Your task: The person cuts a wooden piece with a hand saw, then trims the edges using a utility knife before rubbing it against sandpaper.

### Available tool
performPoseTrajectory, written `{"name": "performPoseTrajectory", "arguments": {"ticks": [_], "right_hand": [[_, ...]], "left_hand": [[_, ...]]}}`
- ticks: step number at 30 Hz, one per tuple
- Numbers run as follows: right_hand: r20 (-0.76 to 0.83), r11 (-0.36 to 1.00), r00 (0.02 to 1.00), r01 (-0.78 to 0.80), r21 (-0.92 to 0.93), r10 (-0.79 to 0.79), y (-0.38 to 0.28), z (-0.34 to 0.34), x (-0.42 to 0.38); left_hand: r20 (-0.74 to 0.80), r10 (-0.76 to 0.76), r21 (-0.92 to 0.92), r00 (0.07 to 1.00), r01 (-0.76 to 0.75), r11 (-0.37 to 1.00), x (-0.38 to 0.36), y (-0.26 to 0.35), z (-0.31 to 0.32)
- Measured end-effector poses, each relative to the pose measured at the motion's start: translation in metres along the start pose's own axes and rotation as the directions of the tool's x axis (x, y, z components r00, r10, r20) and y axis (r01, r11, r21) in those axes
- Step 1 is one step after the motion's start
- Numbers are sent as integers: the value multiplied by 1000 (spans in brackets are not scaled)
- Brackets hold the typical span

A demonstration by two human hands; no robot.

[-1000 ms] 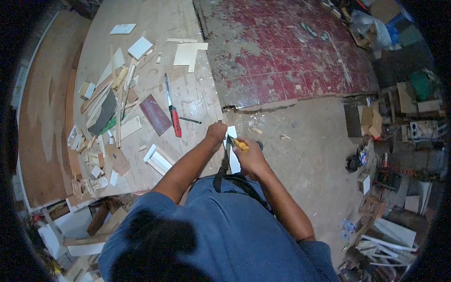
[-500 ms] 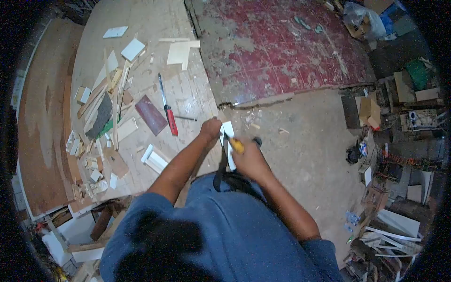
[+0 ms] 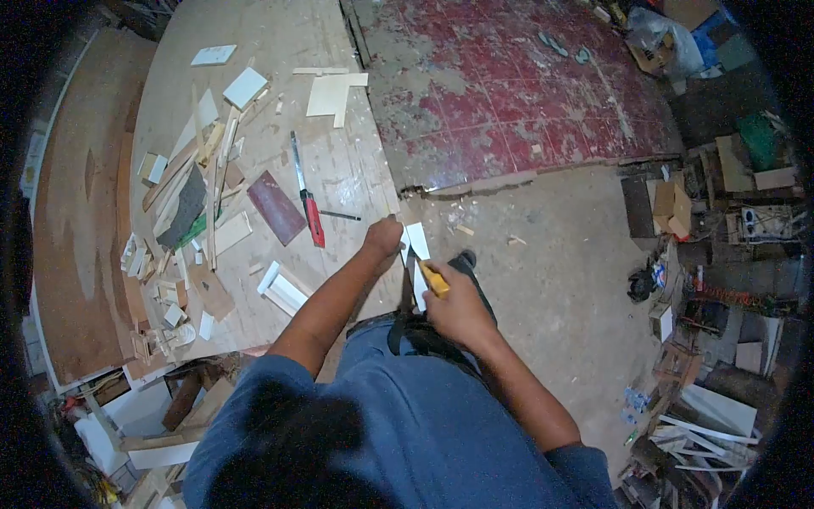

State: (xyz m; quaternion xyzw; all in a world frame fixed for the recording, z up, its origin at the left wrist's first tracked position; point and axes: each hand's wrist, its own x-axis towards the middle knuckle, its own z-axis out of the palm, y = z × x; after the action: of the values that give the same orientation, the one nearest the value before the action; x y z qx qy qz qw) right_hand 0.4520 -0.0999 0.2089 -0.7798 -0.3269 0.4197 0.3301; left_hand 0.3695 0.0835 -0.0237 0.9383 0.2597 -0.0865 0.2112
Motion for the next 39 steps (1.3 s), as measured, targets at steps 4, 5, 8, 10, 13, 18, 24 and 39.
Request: {"name": "performPoseTrajectory", "arguments": {"ticks": [4, 5, 8, 10, 13, 18, 24, 39], "right_hand": [[102, 978, 992, -92, 187, 74, -8, 2, 1], [65, 995, 996, -63, 79, 58, -14, 1, -8], [24, 999, 999, 26, -46, -25, -25, -12, -22], [50, 983, 997, -62, 172, 54, -4, -1, -11], [-14, 999, 999, -31, 38, 31, -11, 6, -19], [-11, 996, 996, -91, 2, 91, -7, 21, -1], [-45, 995, 997, 63, 75, -60, -8, 3, -22], [-5, 998, 1000, -22, 56, 22, -11, -8, -2]], "left_hand": [[74, -46, 15, 996, 45, 999, 6, -1, 7], [99, -33, 14, 995, 32, 999, -7, 2, 13], [120, 2, 23, 993, -5, 1000, 3, 2, -12], [40, 15, 20, 999, -15, 1000, 3, 3, -9], [73, 21, 41, 997, -24, 999, 0, 6, -16], [92, -8, 57, 996, 3, 998, 1, 7, -14], [-16, 19, 36, 1000, -18, 999, -5, -1, -6], [17, 32, 33, 999, -33, 999, -7, -4, -25]]}}
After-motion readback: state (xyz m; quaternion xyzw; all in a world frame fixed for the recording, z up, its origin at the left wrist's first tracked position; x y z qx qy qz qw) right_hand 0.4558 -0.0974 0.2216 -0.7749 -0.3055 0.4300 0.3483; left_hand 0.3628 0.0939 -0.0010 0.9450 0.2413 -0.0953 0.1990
